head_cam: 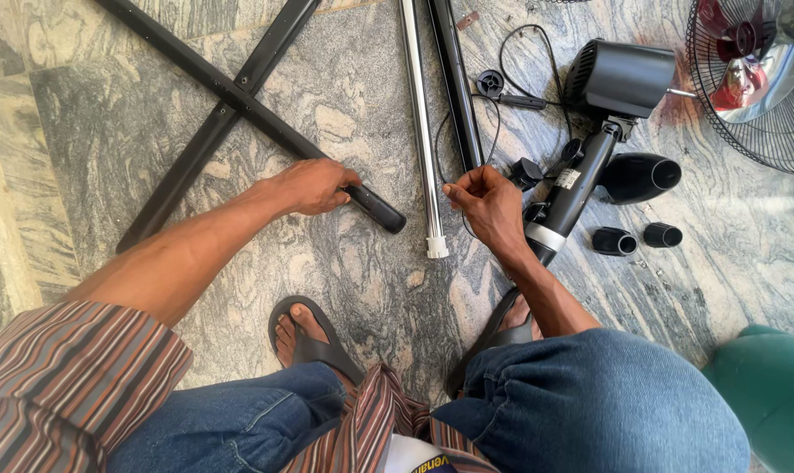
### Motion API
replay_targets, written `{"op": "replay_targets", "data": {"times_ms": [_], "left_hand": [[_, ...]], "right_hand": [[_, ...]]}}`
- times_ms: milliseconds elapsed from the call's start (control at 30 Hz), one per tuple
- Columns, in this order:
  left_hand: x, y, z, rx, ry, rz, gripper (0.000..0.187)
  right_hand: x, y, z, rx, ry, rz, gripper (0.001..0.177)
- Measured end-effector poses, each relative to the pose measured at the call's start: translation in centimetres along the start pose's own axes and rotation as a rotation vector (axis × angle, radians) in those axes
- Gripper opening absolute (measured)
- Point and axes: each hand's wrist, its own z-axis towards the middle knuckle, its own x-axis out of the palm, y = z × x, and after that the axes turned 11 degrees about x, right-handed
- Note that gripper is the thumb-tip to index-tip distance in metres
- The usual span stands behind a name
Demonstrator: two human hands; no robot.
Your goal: The person assembles a standing fan base by connecting the central hub to the cross-shaped legs using a metal rod and an Allen key. They wipe the parts with a cloth and tighten the screws to secure the assembly.
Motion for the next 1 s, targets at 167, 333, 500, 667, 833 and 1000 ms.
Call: {"op": "replay_targets", "data": {"times_ms": [167,333,500,667,833,1000], "left_hand": [[0.3,0.3,1.3,0.040,-0.080,-0.080,0.043],[0.5,-0.1,3.1,0.049,-0.044,-0.106,0.043],[0.6,-0.5,4.8,0.088,-0.057,-0.100,0.043],[0.7,-0.9,5.8,0.069,-0.041,-0.133,0.044],[1.1,-1.0,5.6,0.063,-0.041,-0.125,0.044],[1.0,-1.3,5.5,0.075,-0.068,-0.145,0.042]], "right_hand": [[0.4,-1.6,0.7,0.070,0.044,-0.052,0.017],[1.0,-4.3,-0.8,-0.043,0.012,-0.171,0.017],[0.8,-6.6,-2.5,-0.159,-0.159,-0.408,0.025],[0.2,-8.1,-2.1,-0.413,-0.367,-0.568,0.047],[0.2,-8.5,0.0,-0.201,-0.243,-0.643,0.079],[0.2,-7.3,1.0,-0.058,-0.201,-0.675,0.095]]}}
